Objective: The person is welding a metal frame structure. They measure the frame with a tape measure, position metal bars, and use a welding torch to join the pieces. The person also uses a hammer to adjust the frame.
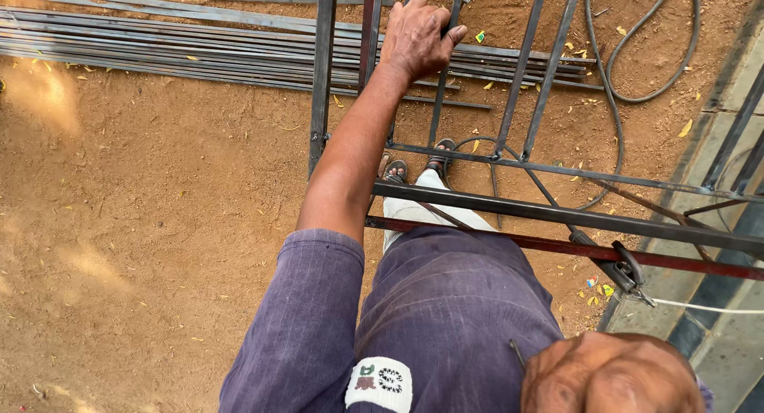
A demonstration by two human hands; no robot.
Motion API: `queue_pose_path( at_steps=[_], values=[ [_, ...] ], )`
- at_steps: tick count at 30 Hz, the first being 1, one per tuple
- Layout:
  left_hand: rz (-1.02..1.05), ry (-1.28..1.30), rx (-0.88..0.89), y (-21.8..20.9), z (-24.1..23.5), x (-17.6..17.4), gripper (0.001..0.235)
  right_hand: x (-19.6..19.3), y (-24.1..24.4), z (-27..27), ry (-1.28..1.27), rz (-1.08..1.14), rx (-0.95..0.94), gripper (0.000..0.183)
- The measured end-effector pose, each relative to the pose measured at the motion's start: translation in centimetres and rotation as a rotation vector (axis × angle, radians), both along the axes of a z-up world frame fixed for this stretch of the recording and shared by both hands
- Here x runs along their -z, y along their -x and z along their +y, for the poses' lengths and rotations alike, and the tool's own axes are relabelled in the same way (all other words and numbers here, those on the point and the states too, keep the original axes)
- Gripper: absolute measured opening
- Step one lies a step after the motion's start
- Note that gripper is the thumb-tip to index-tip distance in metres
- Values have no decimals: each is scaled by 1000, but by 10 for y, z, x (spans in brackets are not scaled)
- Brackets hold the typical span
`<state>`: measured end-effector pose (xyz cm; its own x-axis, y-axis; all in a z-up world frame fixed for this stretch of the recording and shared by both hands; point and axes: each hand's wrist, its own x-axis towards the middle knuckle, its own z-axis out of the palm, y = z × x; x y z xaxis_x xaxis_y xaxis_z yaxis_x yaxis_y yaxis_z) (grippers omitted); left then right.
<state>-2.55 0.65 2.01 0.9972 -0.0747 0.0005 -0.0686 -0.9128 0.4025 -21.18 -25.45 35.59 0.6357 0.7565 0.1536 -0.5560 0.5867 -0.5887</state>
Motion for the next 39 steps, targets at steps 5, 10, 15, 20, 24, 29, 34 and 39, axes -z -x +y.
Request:
queue_pose_path(
  at_steps=[5, 10, 15, 20, 24, 29, 34, 39],
  values=[
    [17, 20, -20, -2, 0, -6, 45, -4, 0, 5, 22, -34, 7, 30],
    [186, 86, -44, -7, 3, -9, 42, -2, -16, 11, -3, -77, -98, 26],
    [201, 98, -36, -16, 4, -11, 45, 33, -87, -7, 7, -608, -480, 21],
    [371, 110, -46, -19, 1, -24, 44, 99, -99, -60, 639, -676, -344, 27],
    [477, 123, -58, -16, 1, -29, 44, 134, -102, -105, 910, -750, -53, 25],
    [325, 120, -42, -19, -1, -15, 44, 192, -102, -111, 1745, -1149, 245, 22],
    [248, 142, -46, -20, -2, -4, 42, 243, -102, -104, 1864, -1447, 291, 16],
    [214, 169, -53, -18, -2, -2, 41, 263, -99, -85, 1840, -1544, 325, 13]
  ],
)
